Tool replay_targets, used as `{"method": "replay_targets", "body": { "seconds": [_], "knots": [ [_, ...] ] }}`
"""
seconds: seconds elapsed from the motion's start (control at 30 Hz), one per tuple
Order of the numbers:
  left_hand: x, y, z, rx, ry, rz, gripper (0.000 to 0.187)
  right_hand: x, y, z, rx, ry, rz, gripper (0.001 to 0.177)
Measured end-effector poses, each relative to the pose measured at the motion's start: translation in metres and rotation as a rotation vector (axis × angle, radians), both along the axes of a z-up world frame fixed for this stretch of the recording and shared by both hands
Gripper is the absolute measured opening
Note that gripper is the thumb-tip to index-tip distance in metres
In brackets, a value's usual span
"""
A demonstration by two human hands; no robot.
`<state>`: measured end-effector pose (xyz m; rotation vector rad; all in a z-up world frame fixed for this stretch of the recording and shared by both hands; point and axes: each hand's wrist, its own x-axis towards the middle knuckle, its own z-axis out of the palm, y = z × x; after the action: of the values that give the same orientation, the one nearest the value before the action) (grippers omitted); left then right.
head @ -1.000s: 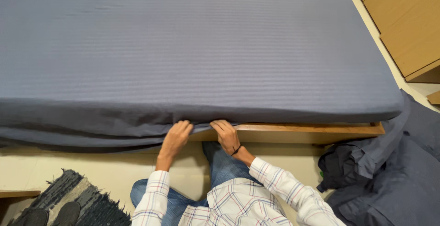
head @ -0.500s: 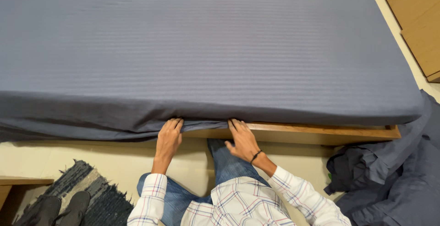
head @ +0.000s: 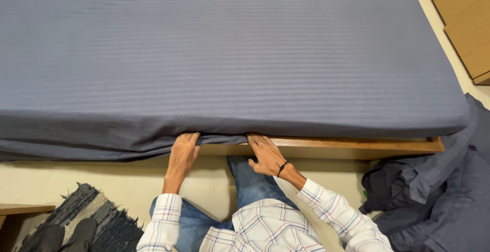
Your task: The person smooths the surface of a bedsheet and tucks the edges of the sheet under the mattress by hand.
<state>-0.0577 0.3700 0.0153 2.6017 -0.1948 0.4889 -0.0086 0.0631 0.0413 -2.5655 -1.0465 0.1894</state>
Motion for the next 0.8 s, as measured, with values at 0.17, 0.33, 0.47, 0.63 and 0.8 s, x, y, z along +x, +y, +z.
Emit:
{"method": "replay_targets", "body": {
  "seconds": [0.17,0.33,0.47,0.63,0.8],
  "knots": [
    [0.004,-0.039,-0.011,0.001,-0.198,-0.131,0.035,0.003,0.005,-0.002,-0.073,0.039,-0.054,0.085],
    [0.010,-0.064,-0.023,-0.016,-0.136,-0.116,0.041,0.013,0.007,-0.012,-0.063,0.030,-0.032,0.089],
    [0.005,-0.071,-0.018,-0.003,-0.112,-0.096,0.046,0.026,0.016,-0.014,-0.062,0.115,-0.089,0.090],
    [0.013,-0.074,-0.010,0.249,-0.072,-0.085,0.044,0.039,0.032,-0.013,-0.129,0.193,-0.118,0.094],
    [0.027,-0.090,-0.012,0.334,0.362,-0.055,0.027,0.041,0.045,-0.019,-0.103,0.171,-0.268,0.089]
  ]
}}
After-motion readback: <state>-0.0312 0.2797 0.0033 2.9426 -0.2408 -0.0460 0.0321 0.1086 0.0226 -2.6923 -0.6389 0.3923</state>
